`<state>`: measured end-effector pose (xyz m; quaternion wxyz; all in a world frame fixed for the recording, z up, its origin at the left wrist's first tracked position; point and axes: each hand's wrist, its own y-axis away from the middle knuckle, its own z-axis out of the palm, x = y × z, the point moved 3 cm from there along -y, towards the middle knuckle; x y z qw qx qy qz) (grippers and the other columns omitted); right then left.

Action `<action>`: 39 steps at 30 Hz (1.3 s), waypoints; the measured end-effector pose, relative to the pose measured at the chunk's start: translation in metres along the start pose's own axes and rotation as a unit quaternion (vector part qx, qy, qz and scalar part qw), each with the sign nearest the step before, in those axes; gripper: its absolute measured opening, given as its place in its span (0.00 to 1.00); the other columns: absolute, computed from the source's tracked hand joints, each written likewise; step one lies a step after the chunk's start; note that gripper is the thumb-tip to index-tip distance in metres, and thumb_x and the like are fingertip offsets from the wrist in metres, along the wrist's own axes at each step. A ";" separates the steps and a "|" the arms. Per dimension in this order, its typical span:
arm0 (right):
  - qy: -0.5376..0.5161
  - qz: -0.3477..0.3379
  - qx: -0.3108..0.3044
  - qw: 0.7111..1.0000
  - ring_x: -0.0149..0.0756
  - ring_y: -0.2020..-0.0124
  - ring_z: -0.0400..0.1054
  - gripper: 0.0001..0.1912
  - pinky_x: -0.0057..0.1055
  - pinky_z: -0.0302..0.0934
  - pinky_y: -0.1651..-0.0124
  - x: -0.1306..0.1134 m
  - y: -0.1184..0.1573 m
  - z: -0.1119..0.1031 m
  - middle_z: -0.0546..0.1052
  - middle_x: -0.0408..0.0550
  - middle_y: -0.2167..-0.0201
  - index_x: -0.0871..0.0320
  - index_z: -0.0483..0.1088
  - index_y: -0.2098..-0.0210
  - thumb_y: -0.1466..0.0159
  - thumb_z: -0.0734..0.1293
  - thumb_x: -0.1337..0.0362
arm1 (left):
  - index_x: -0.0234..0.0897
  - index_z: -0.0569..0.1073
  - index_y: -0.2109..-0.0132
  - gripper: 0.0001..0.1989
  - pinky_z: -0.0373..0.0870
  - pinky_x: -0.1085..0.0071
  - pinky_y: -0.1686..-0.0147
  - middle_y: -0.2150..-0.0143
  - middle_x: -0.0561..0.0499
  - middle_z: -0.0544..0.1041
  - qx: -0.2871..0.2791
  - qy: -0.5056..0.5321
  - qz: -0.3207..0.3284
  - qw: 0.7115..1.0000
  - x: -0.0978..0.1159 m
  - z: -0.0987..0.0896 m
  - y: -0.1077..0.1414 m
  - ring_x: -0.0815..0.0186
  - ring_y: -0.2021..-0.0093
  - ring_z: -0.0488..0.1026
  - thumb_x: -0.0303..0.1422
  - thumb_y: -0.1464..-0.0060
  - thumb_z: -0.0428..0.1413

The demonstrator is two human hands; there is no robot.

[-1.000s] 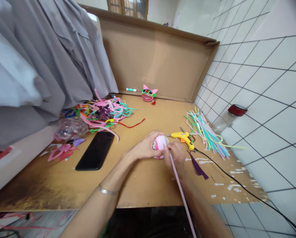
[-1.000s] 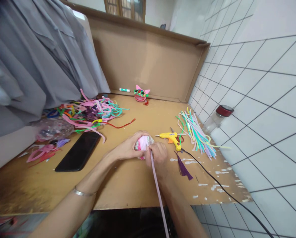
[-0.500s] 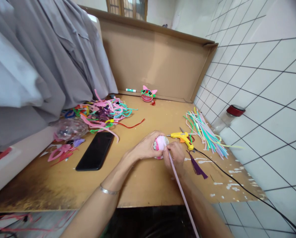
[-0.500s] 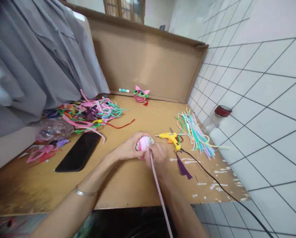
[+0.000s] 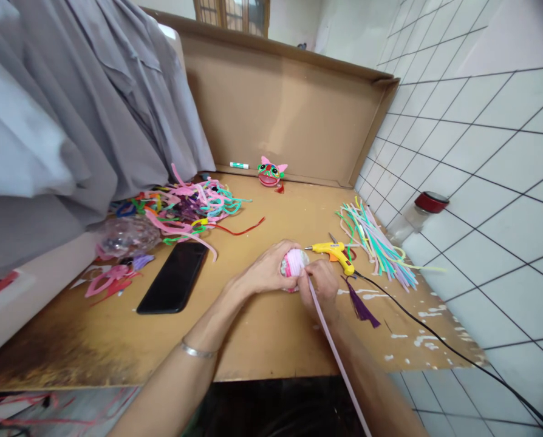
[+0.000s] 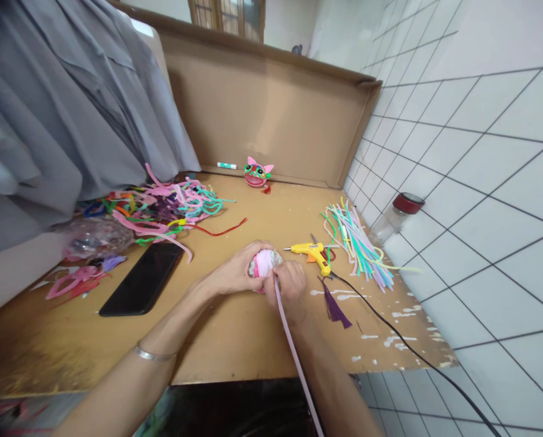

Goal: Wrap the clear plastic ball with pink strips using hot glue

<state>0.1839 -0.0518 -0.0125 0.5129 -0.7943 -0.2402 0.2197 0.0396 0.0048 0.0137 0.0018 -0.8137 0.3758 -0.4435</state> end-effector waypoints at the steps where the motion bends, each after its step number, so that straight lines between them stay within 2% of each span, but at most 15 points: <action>1: 0.002 0.001 0.000 1.000 0.34 0.73 0.61 0.06 0.32 0.56 0.68 -0.001 0.000 0.000 0.67 0.44 0.77 0.56 0.63 0.69 0.40 0.63 0.72 | 0.37 0.66 0.46 0.30 0.68 0.59 0.45 0.49 0.44 0.73 0.002 0.001 -0.005 1.000 0.000 0.000 0.000 0.55 0.49 0.71 0.32 0.58 0.61; 5: 0.006 0.009 -0.008 1.000 0.34 0.73 0.61 0.06 0.32 0.56 0.68 -0.003 -0.002 -0.001 0.67 0.43 0.77 0.56 0.63 0.70 0.40 0.63 0.72 | 0.37 0.64 0.44 0.33 0.68 0.59 0.47 0.49 0.45 0.73 0.009 0.004 -0.025 1.000 -0.001 0.001 0.001 0.56 0.50 0.71 0.33 0.60 0.61; 10: 0.007 0.011 -0.002 1.000 0.34 0.74 0.60 0.06 0.31 0.55 0.69 -0.002 -0.002 -0.001 0.66 0.43 0.77 0.56 0.62 0.70 0.40 0.63 0.72 | 0.37 0.64 0.46 0.30 0.69 0.62 0.51 0.51 0.47 0.73 0.000 0.005 -0.023 1.000 0.000 0.001 0.001 0.59 0.55 0.71 0.33 0.59 0.61; 19: 0.014 0.015 0.000 1.000 0.34 0.74 0.61 0.06 0.32 0.56 0.69 -0.002 -0.002 0.000 0.67 0.43 0.77 0.55 0.62 0.71 0.39 0.63 0.71 | 0.38 0.66 0.49 0.26 0.70 0.61 0.50 0.50 0.46 0.73 -0.005 0.015 -0.007 1.000 0.001 -0.001 0.002 0.58 0.53 0.72 0.31 0.57 0.60; 30: -0.009 0.048 -0.007 0.999 0.34 0.73 0.61 0.05 0.32 0.55 0.69 -0.015 -0.012 -0.005 0.68 0.43 0.77 0.55 0.63 0.70 0.37 0.64 0.67 | 0.37 0.65 0.48 0.27 0.68 0.59 0.45 0.47 0.44 0.71 -0.001 0.020 0.019 1.000 -0.002 0.001 0.001 0.57 0.49 0.71 0.32 0.57 0.61; 39: -0.013 0.058 -0.013 0.998 0.35 0.72 0.62 0.05 0.33 0.54 0.68 -0.016 -0.013 -0.006 0.69 0.44 0.76 0.56 0.63 0.70 0.36 0.62 0.67 | 0.37 0.62 0.46 0.31 0.70 0.60 0.50 0.50 0.45 0.73 0.002 0.005 -0.034 0.999 -0.001 0.001 0.002 0.57 0.53 0.72 0.34 0.58 0.62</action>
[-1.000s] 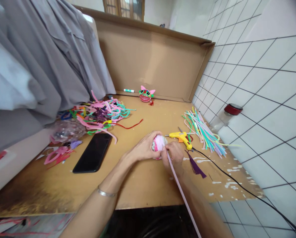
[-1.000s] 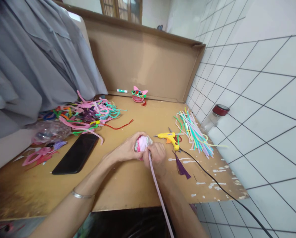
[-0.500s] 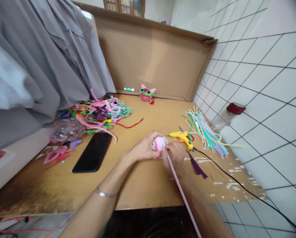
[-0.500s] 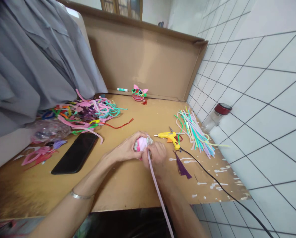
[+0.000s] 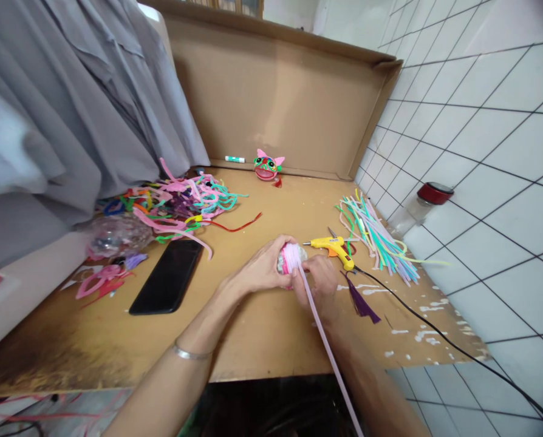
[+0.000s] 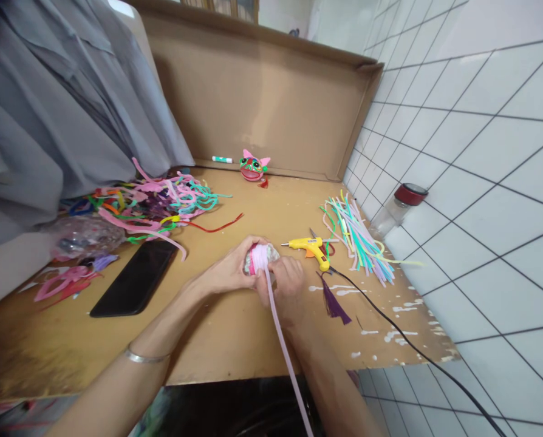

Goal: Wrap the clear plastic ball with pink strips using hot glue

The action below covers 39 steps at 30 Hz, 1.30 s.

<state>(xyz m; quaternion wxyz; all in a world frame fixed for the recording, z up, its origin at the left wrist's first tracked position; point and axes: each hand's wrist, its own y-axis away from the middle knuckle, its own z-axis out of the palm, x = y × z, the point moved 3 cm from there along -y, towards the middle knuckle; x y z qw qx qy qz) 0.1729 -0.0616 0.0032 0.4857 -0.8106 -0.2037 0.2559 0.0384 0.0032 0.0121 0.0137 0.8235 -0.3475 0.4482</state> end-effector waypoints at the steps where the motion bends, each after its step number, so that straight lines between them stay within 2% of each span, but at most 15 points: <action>1: 0.001 0.001 -0.001 1.000 0.35 0.72 0.62 0.05 0.33 0.54 0.68 0.001 0.001 0.000 0.69 0.44 0.76 0.55 0.63 0.70 0.36 0.62 0.67 | 0.37 0.62 0.46 0.31 0.70 0.60 0.51 0.51 0.45 0.73 0.001 0.003 -0.001 1.000 -0.001 0.000 0.000 0.58 0.54 0.73 0.34 0.58 0.62; 6: -0.004 0.006 -0.011 1.000 0.35 0.72 0.61 0.05 0.33 0.55 0.67 0.002 0.002 0.002 0.68 0.44 0.76 0.56 0.63 0.70 0.37 0.63 0.67 | 0.39 0.62 0.49 0.31 0.70 0.62 0.52 0.53 0.48 0.74 0.007 0.021 -0.002 1.000 -0.003 0.001 -0.001 0.60 0.55 0.73 0.34 0.61 0.63; 10: -0.004 -0.001 0.004 1.000 0.35 0.73 0.61 0.06 0.32 0.54 0.68 0.001 0.001 0.001 0.68 0.44 0.77 0.55 0.62 0.70 0.36 0.62 0.67 | 0.38 0.61 0.50 0.29 0.69 0.62 0.51 0.51 0.47 0.73 -0.001 0.025 0.000 1.000 -0.002 0.000 -0.001 0.60 0.54 0.72 0.33 0.60 0.62; 22: -0.005 0.011 -0.014 1.000 0.34 0.72 0.62 0.06 0.33 0.54 0.68 0.000 0.001 0.001 0.68 0.43 0.77 0.55 0.63 0.70 0.36 0.62 0.67 | 0.39 0.63 0.50 0.26 0.69 0.61 0.50 0.51 0.48 0.73 -0.007 0.025 0.012 1.000 -0.002 -0.001 -0.001 0.59 0.54 0.72 0.33 0.59 0.61; 30: 0.003 0.002 -0.014 1.000 0.35 0.72 0.61 0.06 0.33 0.55 0.68 0.000 -0.001 0.000 0.68 0.44 0.77 0.56 0.63 0.70 0.36 0.63 0.66 | 0.39 0.64 0.52 0.25 0.65 0.58 0.43 0.42 0.43 0.68 0.013 -0.006 0.032 0.999 -0.001 -0.001 -0.001 0.55 0.45 0.69 0.32 0.59 0.61; 35: 0.004 0.004 -0.010 1.000 0.34 0.72 0.61 0.06 0.33 0.54 0.68 0.002 0.001 0.002 0.68 0.43 0.76 0.55 0.63 0.70 0.36 0.63 0.66 | 0.38 0.64 0.52 0.24 0.67 0.58 0.45 0.48 0.44 0.71 0.011 -0.014 0.035 0.999 0.000 -0.001 -0.001 0.56 0.49 0.71 0.32 0.58 0.60; 39: 0.000 0.002 -0.004 1.000 0.34 0.72 0.61 0.06 0.33 0.54 0.68 0.003 0.002 0.002 0.67 0.43 0.76 0.55 0.63 0.70 0.36 0.63 0.67 | 0.37 0.64 0.48 0.27 0.68 0.59 0.45 0.49 0.44 0.72 0.010 -0.021 0.025 0.999 0.001 -0.001 -0.001 0.56 0.49 0.71 0.33 0.57 0.60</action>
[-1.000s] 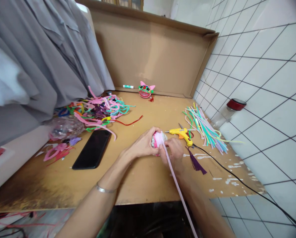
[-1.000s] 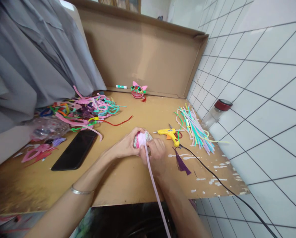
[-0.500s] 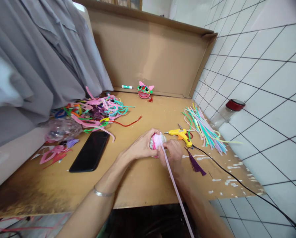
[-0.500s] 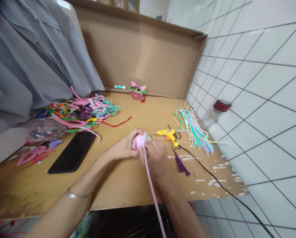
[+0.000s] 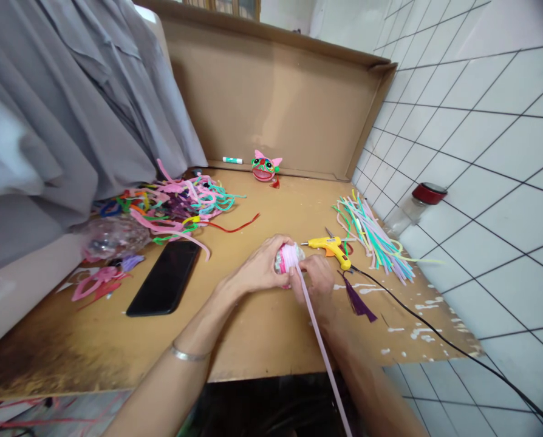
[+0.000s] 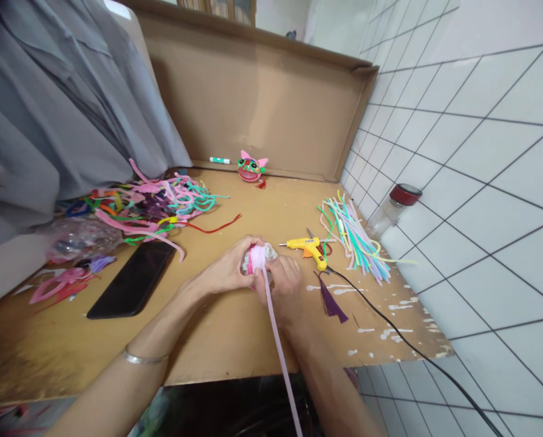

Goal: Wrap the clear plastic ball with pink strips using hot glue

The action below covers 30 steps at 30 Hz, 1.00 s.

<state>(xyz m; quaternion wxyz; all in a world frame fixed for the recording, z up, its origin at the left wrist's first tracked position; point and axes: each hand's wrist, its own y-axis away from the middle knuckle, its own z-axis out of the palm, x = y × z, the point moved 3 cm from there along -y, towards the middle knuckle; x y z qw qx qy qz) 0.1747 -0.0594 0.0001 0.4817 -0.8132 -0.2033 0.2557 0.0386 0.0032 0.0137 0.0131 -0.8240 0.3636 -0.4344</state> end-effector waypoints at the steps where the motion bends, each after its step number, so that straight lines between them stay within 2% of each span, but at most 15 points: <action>1: -0.001 -0.001 0.000 1.000 0.34 0.72 0.61 0.06 0.33 0.55 0.68 0.000 0.000 0.000 0.67 0.43 0.76 0.56 0.63 0.70 0.36 0.63 0.67 | 0.37 0.63 0.46 0.29 0.67 0.58 0.45 0.48 0.44 0.71 0.002 -0.001 0.000 1.000 0.000 0.000 0.000 0.56 0.48 0.71 0.33 0.57 0.60; 4: -0.004 0.003 -0.006 1.000 0.35 0.72 0.62 0.05 0.33 0.55 0.67 -0.002 -0.002 -0.001 0.68 0.43 0.76 0.56 0.63 0.69 0.36 0.63 0.66 | 0.36 0.64 0.44 0.30 0.66 0.58 0.43 0.46 0.43 0.70 -0.001 0.003 0.025 1.000 0.001 0.000 0.000 0.55 0.46 0.70 0.32 0.56 0.60; 8: -0.010 0.009 -0.004 1.000 0.35 0.72 0.62 0.05 0.33 0.55 0.67 -0.002 -0.002 -0.002 0.68 0.44 0.76 0.56 0.63 0.69 0.36 0.63 0.67 | 0.36 0.67 0.46 0.26 0.65 0.58 0.42 0.45 0.43 0.70 -0.011 0.010 0.065 0.998 0.000 0.000 -0.001 0.55 0.44 0.69 0.31 0.54 0.59; 20: -0.045 0.054 -0.048 0.996 0.36 0.70 0.61 0.04 0.34 0.56 0.66 -0.001 -0.001 -0.003 0.67 0.44 0.74 0.56 0.63 0.69 0.36 0.62 0.65 | 0.38 0.65 0.46 0.30 0.66 0.57 0.42 0.46 0.43 0.69 -0.002 0.018 0.074 0.997 -0.003 0.002 0.000 0.55 0.45 0.69 0.31 0.57 0.62; 25: -0.061 0.058 -0.062 0.995 0.37 0.68 0.61 0.04 0.34 0.57 0.65 0.000 0.000 -0.003 0.66 0.45 0.73 0.56 0.64 0.67 0.37 0.60 0.64 | 0.38 0.65 0.46 0.32 0.67 0.58 0.43 0.46 0.44 0.69 0.010 0.019 0.073 0.997 -0.008 0.004 -0.002 0.55 0.46 0.69 0.31 0.61 0.64; 30: -0.060 0.045 -0.058 0.996 0.37 0.69 0.61 0.05 0.34 0.56 0.66 0.000 0.000 -0.003 0.66 0.45 0.73 0.55 0.63 0.68 0.35 0.58 0.64 | 0.37 0.66 0.47 0.31 0.68 0.59 0.45 0.48 0.44 0.70 0.025 0.022 0.067 0.997 -0.007 0.005 -0.003 0.56 0.47 0.70 0.30 0.61 0.64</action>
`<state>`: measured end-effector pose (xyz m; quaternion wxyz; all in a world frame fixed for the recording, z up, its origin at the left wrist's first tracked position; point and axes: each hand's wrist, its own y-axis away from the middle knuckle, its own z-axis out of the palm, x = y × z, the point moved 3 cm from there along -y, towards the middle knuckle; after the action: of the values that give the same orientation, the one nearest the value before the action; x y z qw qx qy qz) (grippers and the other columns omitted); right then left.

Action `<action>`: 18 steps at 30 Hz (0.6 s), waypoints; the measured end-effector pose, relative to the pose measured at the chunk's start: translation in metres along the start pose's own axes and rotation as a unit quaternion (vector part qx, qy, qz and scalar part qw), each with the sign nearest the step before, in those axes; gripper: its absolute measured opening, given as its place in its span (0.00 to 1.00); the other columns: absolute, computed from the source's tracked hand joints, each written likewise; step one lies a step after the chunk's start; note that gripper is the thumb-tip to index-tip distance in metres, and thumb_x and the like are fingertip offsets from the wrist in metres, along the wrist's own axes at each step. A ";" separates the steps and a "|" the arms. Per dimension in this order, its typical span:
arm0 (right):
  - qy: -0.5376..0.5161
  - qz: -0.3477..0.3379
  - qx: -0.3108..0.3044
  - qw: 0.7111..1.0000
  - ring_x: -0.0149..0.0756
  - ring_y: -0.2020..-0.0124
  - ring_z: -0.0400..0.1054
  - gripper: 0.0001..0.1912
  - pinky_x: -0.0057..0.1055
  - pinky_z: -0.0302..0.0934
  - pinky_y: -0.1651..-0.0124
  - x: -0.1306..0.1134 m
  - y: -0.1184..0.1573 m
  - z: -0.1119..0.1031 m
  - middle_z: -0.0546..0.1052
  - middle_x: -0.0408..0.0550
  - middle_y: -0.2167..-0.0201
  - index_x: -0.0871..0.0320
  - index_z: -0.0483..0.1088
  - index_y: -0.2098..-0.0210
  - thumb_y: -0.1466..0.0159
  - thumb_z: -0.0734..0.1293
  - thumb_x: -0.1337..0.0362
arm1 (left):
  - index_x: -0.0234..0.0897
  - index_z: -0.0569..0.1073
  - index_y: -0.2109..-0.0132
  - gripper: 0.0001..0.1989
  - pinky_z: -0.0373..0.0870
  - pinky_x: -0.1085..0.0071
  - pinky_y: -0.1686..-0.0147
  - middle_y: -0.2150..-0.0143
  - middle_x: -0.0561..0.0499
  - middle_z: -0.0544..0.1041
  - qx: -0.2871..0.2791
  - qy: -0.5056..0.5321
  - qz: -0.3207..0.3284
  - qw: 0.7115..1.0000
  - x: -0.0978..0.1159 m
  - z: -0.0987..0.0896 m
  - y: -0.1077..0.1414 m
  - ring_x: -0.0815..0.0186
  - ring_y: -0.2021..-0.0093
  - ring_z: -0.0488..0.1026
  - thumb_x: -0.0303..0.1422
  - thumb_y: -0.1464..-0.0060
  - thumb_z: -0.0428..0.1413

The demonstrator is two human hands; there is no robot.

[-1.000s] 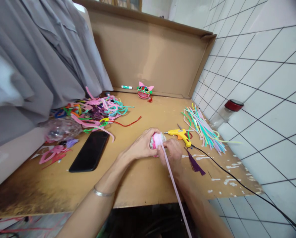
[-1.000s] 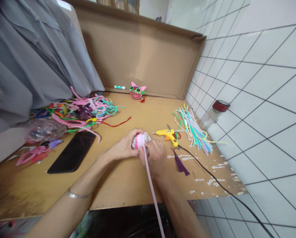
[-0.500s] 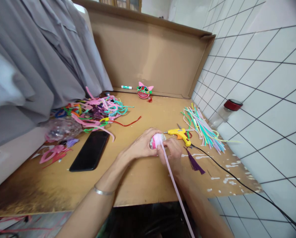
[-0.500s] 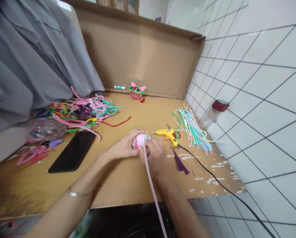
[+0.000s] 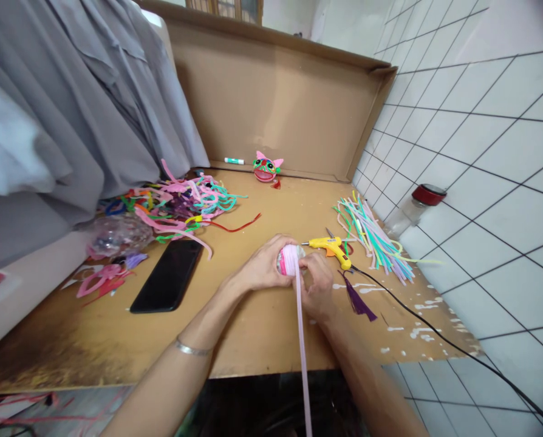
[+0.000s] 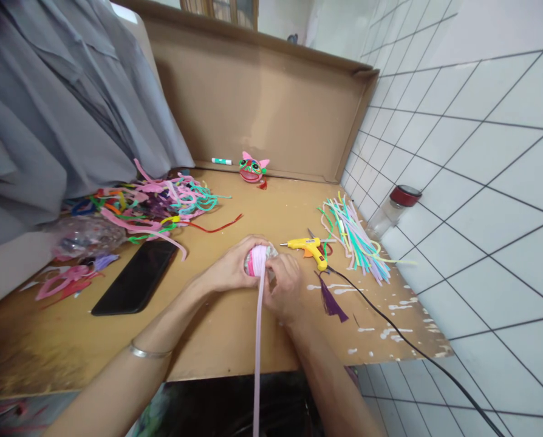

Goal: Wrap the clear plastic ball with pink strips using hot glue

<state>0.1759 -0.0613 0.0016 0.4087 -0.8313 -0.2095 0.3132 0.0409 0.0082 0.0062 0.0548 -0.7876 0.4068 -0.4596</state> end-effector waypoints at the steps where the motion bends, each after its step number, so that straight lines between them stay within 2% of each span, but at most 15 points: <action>1: 0.006 -0.002 0.003 1.000 0.37 0.69 0.61 0.05 0.34 0.56 0.66 0.000 0.000 0.000 0.66 0.45 0.73 0.55 0.63 0.68 0.35 0.58 0.64 | 0.37 0.66 0.47 0.31 0.68 0.59 0.45 0.48 0.44 0.71 0.002 0.001 0.000 1.000 0.000 0.000 0.000 0.55 0.48 0.71 0.31 0.61 0.64; 4: 0.036 -0.005 0.011 0.999 0.37 0.69 0.61 0.05 0.34 0.56 0.66 0.000 0.002 0.001 0.66 0.45 0.73 0.55 0.64 0.68 0.36 0.60 0.64 | 0.37 0.67 0.47 0.31 0.67 0.58 0.45 0.48 0.43 0.71 0.004 0.006 -0.002 1.000 0.002 0.000 0.000 0.55 0.47 0.71 0.32 0.62 0.65; 8: 0.060 -0.008 0.041 0.997 0.37 0.67 0.64 0.02 0.34 0.59 0.64 0.006 0.002 -0.001 0.70 0.46 0.71 0.56 0.66 0.65 0.36 0.63 0.65 | 0.38 0.68 0.48 0.31 0.68 0.59 0.45 0.48 0.45 0.71 0.007 0.016 -0.010 1.000 0.003 -0.001 -0.001 0.56 0.48 0.71 0.29 0.63 0.64; 11: 0.071 -0.037 0.063 0.995 0.37 0.66 0.66 0.03 0.34 0.62 0.62 0.011 -0.001 -0.004 0.72 0.47 0.70 0.57 0.68 0.62 0.36 0.65 0.67 | 0.37 0.68 0.48 0.31 0.68 0.59 0.45 0.48 0.46 0.72 0.002 0.021 -0.020 1.000 0.003 -0.001 -0.001 0.56 0.48 0.72 0.28 0.64 0.65; 14: 0.095 -0.065 0.064 0.991 0.36 0.65 0.68 0.06 0.34 0.63 0.60 0.014 -0.005 -0.005 0.74 0.47 0.68 0.56 0.71 0.59 0.36 0.65 0.68 | 0.38 0.69 0.48 0.32 0.68 0.59 0.46 0.48 0.46 0.72 -0.001 0.025 -0.023 0.999 0.001 -0.001 0.000 0.56 0.48 0.72 0.29 0.64 0.66; 18: 0.107 -0.052 0.046 0.992 0.36 0.64 0.69 0.09 0.33 0.63 0.58 0.017 -0.010 -0.006 0.73 0.48 0.68 0.55 0.74 0.58 0.36 0.64 0.68 | 0.38 0.69 0.48 0.33 0.68 0.61 0.47 0.49 0.47 0.72 0.005 0.032 -0.009 0.999 0.000 0.000 0.000 0.58 0.50 0.72 0.29 0.65 0.66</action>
<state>0.1912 -0.0482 0.0067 0.4821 -0.8284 -0.1928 0.2101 0.0405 0.0085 0.0062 0.0414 -0.7760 0.3992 -0.4866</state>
